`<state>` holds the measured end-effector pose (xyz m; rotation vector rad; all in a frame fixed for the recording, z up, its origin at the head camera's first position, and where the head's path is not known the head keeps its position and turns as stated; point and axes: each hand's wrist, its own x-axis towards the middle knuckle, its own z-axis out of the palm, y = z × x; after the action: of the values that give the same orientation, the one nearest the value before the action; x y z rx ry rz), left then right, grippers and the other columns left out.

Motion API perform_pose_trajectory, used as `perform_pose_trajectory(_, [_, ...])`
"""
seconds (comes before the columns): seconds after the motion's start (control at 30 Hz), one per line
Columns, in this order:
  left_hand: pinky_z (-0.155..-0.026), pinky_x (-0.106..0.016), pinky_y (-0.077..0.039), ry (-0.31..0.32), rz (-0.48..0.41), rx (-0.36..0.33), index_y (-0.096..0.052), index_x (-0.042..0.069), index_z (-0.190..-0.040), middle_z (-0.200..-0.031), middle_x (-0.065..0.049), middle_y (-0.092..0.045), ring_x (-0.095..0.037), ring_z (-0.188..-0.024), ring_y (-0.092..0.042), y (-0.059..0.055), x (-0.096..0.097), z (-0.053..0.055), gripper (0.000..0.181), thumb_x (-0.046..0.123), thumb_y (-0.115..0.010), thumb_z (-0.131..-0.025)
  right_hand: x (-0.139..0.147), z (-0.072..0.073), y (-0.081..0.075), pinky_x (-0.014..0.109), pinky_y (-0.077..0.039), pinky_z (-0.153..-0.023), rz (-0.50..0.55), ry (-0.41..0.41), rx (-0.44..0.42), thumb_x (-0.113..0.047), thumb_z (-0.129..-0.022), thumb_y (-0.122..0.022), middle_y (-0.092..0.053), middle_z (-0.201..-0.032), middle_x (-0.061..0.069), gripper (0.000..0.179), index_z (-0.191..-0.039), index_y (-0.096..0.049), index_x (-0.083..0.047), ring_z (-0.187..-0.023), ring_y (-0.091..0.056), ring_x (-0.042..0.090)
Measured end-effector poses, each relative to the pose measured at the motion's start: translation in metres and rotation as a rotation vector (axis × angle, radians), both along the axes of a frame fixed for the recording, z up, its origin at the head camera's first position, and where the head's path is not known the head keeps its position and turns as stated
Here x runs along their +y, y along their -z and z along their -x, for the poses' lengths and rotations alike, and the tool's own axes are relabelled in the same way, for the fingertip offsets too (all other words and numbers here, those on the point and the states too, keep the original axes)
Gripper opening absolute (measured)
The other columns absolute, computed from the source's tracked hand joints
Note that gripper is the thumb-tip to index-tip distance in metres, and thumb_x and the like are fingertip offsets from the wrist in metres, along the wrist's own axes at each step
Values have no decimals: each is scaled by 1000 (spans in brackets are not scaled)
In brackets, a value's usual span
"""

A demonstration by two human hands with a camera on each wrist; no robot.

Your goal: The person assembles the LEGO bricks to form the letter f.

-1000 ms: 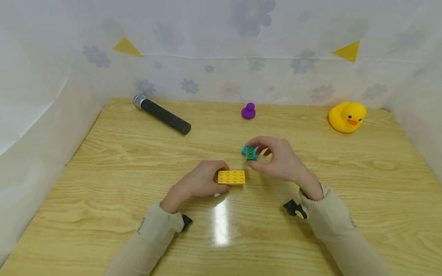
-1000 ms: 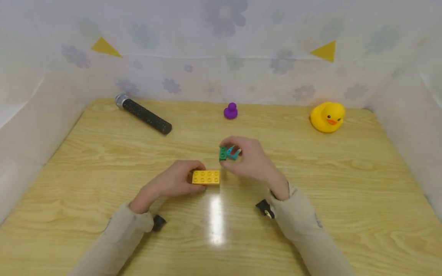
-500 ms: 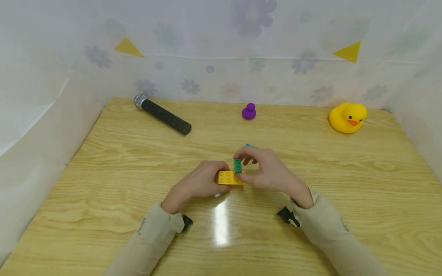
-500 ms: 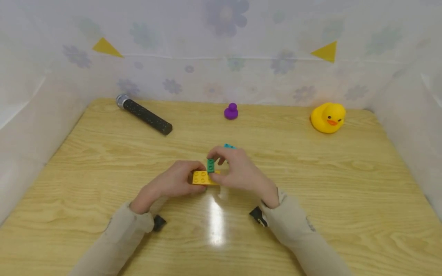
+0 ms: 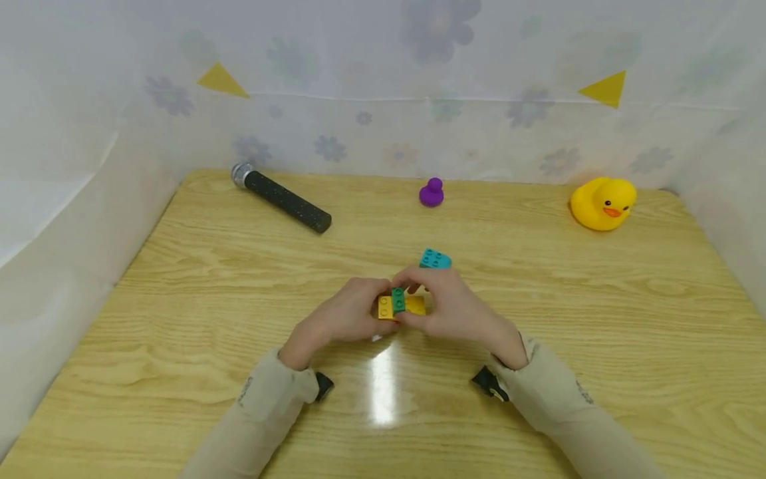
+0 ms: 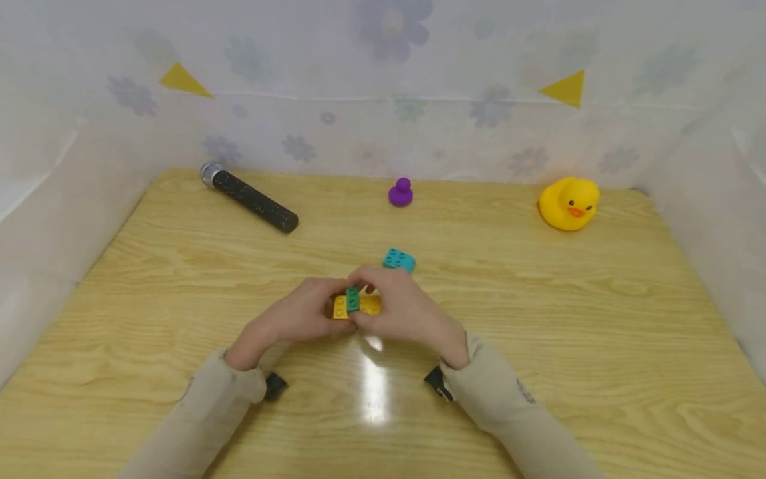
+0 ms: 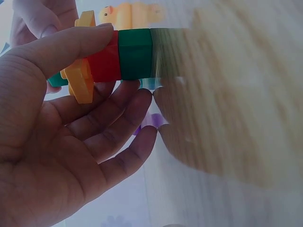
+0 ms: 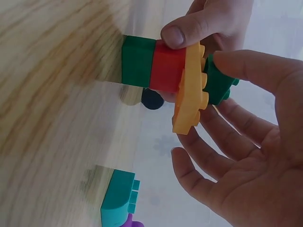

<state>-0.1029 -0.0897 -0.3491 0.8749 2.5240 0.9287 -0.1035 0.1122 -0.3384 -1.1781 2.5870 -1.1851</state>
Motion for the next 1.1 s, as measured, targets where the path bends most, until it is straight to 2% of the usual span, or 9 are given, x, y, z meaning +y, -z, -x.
perform_pose_trajectory(0.23, [-74, -27, -46, -13, 3, -8, -61, 5, -114, -97, 0, -64, -10, -82, -55, 0, 0, 0, 35, 20, -74, -84, -2, 0, 1, 31, -50, -78, -10, 0, 19, -7, -76, -79, -69, -102, 2, 32, -105, -66, -6, -88, -61, 16])
perform_pose_trajectory(0.53, [-74, -27, -46, -15, 0, -6, -61, 6, -117, -99, 0, -64, -10, -82, -55, 0, -1, 0, 38, 20, -74, -84, -2, -1, -4, 31, -50, -78, -22, 30, -50, -7, -77, -78, -70, -102, 2, 28, -103, -68, -7, -88, -61, 16])
perform_pose_trajectory(1.1, [-73, -27, -46, -6, 6, 4, -62, 6, -111, -96, 0, -64, -11, -82, -55, 3, -2, -1, 32, 19, -73, -84, -3, -3, -1, 34, -51, -78, -44, 51, -63, -8, -77, -80, -70, -99, 3, 26, -101, -70, -6, -87, -62, 19])
